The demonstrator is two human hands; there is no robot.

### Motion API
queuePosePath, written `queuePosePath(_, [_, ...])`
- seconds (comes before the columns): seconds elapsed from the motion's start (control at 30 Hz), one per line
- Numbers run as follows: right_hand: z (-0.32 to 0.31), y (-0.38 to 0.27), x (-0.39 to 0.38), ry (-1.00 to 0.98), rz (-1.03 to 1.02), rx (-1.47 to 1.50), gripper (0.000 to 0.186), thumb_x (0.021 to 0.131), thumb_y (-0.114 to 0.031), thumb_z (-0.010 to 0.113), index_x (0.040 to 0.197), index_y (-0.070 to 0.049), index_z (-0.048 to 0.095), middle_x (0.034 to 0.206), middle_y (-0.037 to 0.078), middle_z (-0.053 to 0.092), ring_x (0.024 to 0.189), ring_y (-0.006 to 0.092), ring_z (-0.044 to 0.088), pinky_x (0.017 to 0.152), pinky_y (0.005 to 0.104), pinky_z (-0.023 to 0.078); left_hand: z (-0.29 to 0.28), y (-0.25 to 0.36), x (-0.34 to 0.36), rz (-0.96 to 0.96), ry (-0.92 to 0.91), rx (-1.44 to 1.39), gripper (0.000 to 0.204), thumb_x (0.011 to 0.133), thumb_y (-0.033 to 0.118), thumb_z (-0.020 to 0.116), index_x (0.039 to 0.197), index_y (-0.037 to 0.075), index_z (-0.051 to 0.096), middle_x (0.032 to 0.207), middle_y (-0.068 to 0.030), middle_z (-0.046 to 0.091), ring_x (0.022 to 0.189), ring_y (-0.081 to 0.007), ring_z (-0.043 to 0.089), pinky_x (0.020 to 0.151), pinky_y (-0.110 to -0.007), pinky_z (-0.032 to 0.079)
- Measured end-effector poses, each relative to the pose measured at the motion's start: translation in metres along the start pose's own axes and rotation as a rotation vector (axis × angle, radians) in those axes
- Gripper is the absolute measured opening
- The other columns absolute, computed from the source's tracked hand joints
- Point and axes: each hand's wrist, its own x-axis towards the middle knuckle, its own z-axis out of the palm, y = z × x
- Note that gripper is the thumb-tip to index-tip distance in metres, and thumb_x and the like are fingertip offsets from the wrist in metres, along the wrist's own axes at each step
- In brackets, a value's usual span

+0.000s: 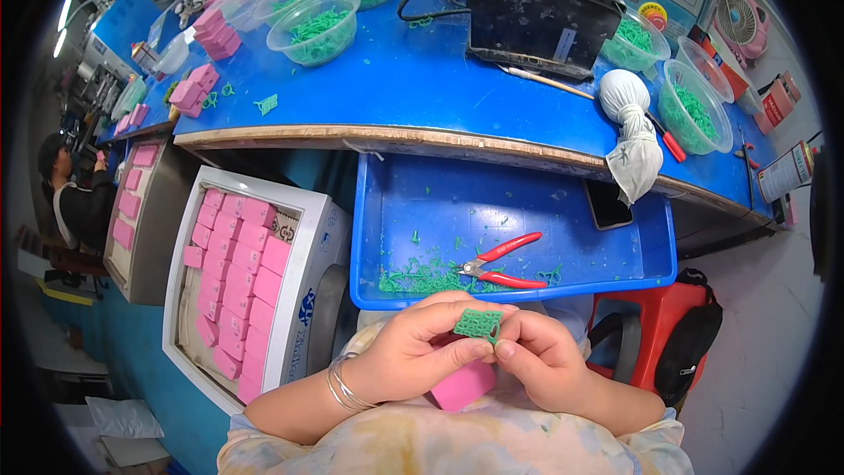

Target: Operating a wax injection machine and assembling components in silicone molds for casting.

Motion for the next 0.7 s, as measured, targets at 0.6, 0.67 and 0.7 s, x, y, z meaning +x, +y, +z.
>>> queuePosePath(0.6, [-0.005, 0.009, 0.000, 0.042, -0.089, -0.252, 0.011, 0.087, -0.009, 0.051, 0.079, -0.002, 0.049, 0.071, 0.002, 0.047, 0.062, 0.0089, 0.042, 0.054, 0.0249, 0.034, 0.000, 0.001, 0.000, 0.028, -0.006, 0.062, 0.033, 0.080, 0.002, 0.061, 0.113, -0.001, 0.056, 0.096, -0.0080, 0.056, 0.087, -0.0142, 0.053, 0.076, -0.025, 0.043])
queuePosePath(0.67, [-0.003, 0.000, 0.000, 0.069, -0.076, -0.357, 0.011, 0.084, -0.009, 0.053, 0.076, -0.002, 0.051, 0.067, 0.004, 0.047, 0.059, 0.0139, 0.043, 0.052, 0.0281, 0.033, -0.001, 0.004, 0.001, 0.034, -0.010, 0.094, 0.037, 0.080, 0.002, 0.061, 0.116, -0.001, 0.054, 0.097, -0.0079, 0.056, 0.088, -0.0141, 0.053, 0.076, -0.025, 0.043])
queuePosePath(0.7, [-0.003, -0.001, 0.001, 0.069, -0.074, -0.356, 0.011, 0.084, -0.009, 0.053, 0.076, -0.002, 0.051, 0.067, 0.004, 0.047, 0.059, 0.0139, 0.043, 0.052, 0.0281, 0.033, -0.002, 0.005, 0.001, 0.042, -0.017, 0.126, 0.040, 0.080, 0.002, 0.061, 0.119, -0.001, 0.052, 0.097, -0.0079, 0.055, 0.089, -0.0140, 0.052, 0.077, -0.025, 0.042])
